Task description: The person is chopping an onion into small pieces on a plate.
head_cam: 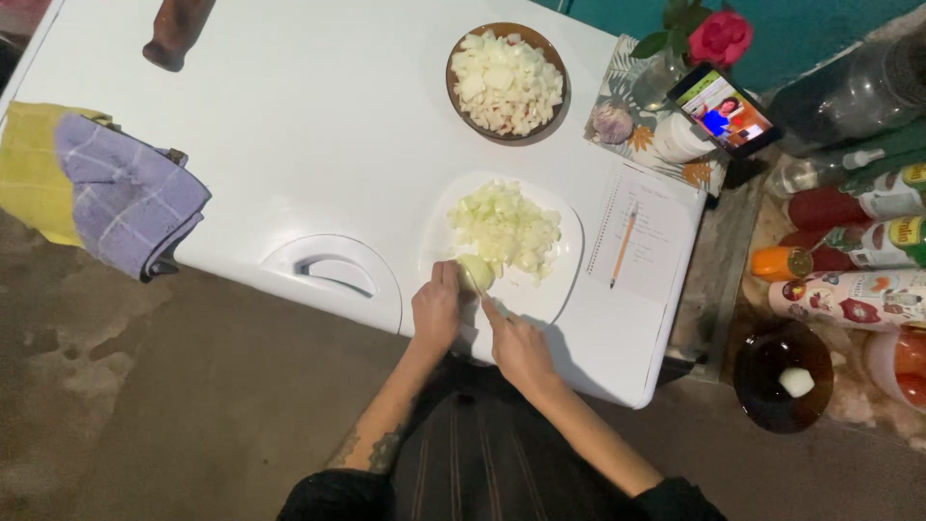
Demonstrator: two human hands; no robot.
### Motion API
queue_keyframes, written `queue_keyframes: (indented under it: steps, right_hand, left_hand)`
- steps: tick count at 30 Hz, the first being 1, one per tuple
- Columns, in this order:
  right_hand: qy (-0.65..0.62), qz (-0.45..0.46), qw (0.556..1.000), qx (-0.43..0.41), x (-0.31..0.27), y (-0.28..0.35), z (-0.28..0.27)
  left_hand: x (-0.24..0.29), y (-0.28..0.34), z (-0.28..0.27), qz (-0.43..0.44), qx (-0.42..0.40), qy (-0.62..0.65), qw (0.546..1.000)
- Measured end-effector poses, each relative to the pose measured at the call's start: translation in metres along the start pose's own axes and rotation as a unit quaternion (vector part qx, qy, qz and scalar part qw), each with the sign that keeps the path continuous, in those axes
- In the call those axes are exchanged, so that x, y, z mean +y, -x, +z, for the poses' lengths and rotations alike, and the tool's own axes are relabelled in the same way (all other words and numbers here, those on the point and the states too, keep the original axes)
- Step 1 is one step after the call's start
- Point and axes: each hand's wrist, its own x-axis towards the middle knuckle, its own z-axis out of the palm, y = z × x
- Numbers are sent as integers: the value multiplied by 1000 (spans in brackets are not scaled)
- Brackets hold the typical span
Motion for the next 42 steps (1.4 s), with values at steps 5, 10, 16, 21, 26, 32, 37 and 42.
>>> queue_keyframes:
  steps: [5,10,16,21,26,32,37,42]
  right_hand:
    - [15,17,999,-24,10,24,-17]
    - [-13,65,998,-18,-34,23,-79]
    - [-3,110,993,-40,-36,-11,-30]
    - [38,95,994,-38,-29,-21,-9]
    - [52,107,992,-44,-22,-29,15]
    - [53,96,993,-43,-7,-39,50]
    - [46,86,994,-46,-6,-20,42]
    - [40,118,990,-72,-7,-7,29]
  left_hand:
    - [2,-2,-2,-4,15,8,1000]
    - [8,-4,-9,-24,2,30,999]
    - [3,-4,-6,-19,15,42,999]
    - [-2,-3,-1,-45,0,33,998]
    - [-6,-1,0,-22,-14,45,999]
    - [-9,2,7,-43,-39,28,998]
    - [-3,3,2,-27,-10,39,999]
    - [3,2,-2,-25,-17,35,999]
